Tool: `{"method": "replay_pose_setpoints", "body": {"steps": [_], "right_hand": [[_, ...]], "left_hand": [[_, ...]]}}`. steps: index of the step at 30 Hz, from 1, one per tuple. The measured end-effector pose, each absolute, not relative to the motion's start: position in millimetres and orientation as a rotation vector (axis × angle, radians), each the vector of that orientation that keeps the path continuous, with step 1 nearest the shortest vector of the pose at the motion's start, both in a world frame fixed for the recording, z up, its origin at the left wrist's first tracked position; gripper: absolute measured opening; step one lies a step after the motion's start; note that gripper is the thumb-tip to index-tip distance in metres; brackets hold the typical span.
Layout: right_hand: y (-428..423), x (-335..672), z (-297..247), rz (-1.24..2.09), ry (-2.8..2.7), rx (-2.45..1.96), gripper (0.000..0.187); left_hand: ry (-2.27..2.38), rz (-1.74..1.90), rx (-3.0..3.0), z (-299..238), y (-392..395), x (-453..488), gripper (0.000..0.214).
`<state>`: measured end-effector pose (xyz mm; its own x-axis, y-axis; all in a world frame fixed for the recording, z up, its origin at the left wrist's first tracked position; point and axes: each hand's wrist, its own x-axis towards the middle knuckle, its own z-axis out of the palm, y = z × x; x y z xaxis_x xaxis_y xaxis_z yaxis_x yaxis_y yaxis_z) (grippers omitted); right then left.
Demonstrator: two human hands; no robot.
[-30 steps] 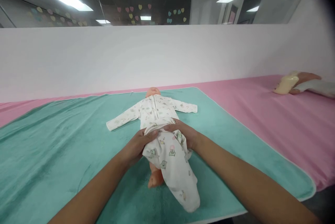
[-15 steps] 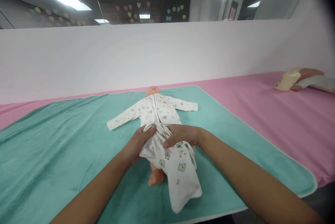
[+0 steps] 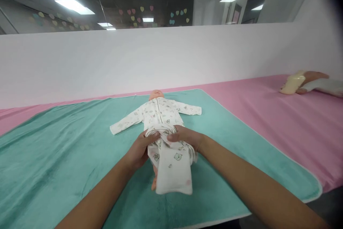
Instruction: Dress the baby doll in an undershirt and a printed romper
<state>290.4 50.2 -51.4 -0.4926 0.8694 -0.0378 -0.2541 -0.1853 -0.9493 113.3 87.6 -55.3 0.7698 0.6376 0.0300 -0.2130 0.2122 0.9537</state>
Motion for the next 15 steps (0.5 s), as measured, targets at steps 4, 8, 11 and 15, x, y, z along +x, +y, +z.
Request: {"method": "replay_pose_setpoints", "body": {"steps": [4,8,11,15], "right_hand": [[49.8,289.4,-50.1,1.839,-1.321,-0.777,0.037],[52.3,288.1,-55.1,1.768,-1.178,-0.769,0.024],[54.0,286.6,-58.2,1.711,-1.044,-0.704,0.018],[55.3,286.1,-60.6,1.637,-0.888,-0.731,0.017]], "left_hand": [[0.344,0.644,1.069,-58.1,88.2,115.8,0.041],[0.372,0.608,1.132,-55.9,89.8,114.4,0.048],[0.486,0.577,1.281,-54.9,92.9,110.0,0.042],[0.547,0.473,1.505,-53.9,93.7,106.5,0.034]]}}
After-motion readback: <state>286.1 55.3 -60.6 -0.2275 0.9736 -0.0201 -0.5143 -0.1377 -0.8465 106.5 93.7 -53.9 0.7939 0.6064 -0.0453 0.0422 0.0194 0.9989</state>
